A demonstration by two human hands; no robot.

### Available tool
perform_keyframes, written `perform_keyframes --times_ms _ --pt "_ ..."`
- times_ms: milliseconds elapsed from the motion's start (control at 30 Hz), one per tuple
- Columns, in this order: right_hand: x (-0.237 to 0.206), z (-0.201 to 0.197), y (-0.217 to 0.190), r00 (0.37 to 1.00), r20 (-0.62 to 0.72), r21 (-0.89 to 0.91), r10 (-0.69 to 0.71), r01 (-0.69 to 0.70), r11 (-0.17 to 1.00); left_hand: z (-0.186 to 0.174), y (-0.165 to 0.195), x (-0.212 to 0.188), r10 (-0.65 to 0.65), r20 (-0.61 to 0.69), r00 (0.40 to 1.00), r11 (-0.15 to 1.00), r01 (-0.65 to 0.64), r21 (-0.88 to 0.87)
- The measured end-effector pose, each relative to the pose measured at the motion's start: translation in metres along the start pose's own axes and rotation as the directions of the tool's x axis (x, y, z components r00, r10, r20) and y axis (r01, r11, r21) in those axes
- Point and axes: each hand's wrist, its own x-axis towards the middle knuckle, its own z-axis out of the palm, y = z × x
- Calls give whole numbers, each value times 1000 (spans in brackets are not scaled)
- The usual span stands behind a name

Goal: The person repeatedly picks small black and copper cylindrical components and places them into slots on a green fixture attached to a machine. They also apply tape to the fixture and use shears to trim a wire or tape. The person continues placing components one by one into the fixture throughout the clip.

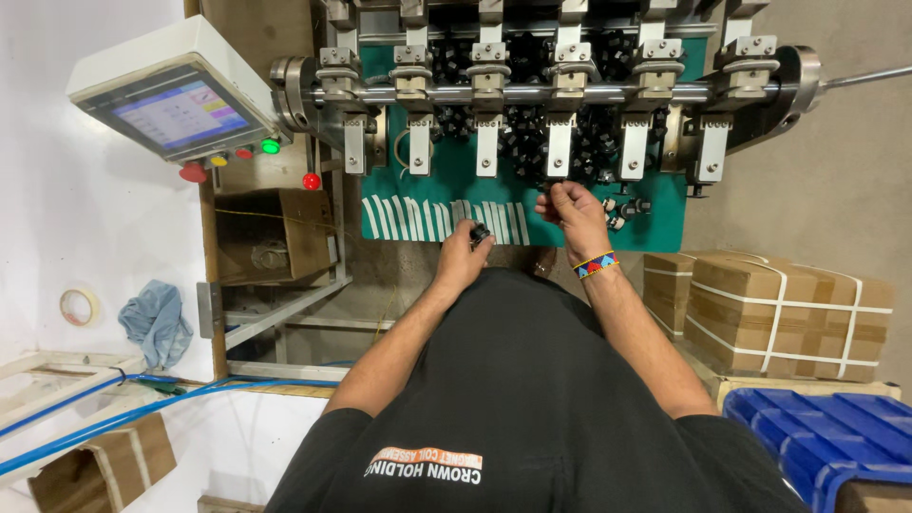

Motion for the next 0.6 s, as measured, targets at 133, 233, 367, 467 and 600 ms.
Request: perform_keyframes --times_ms 133,233,367,467,600 --pt "-5 7 -8 996 -65 -62 63 -67 996 -18 32 -2 298 -72 952 923 -269 274" --pt "-11 10 -11 995 -28 -181 93 -96 979 -27 54 4 400 -32 916 859 -363 360" --pt "-18 24 14 978 185 -308 96 -35 951 -27 71 10 388 28 921 829 -362 426" --pt "-14 38 45 962 272 -265 -4 79 961 -29 69 11 388 54 920 809 -368 459" --pt "-4 48 64 984 176 -296 24 30 955 -44 43 15 243 41 969 963 -246 113"
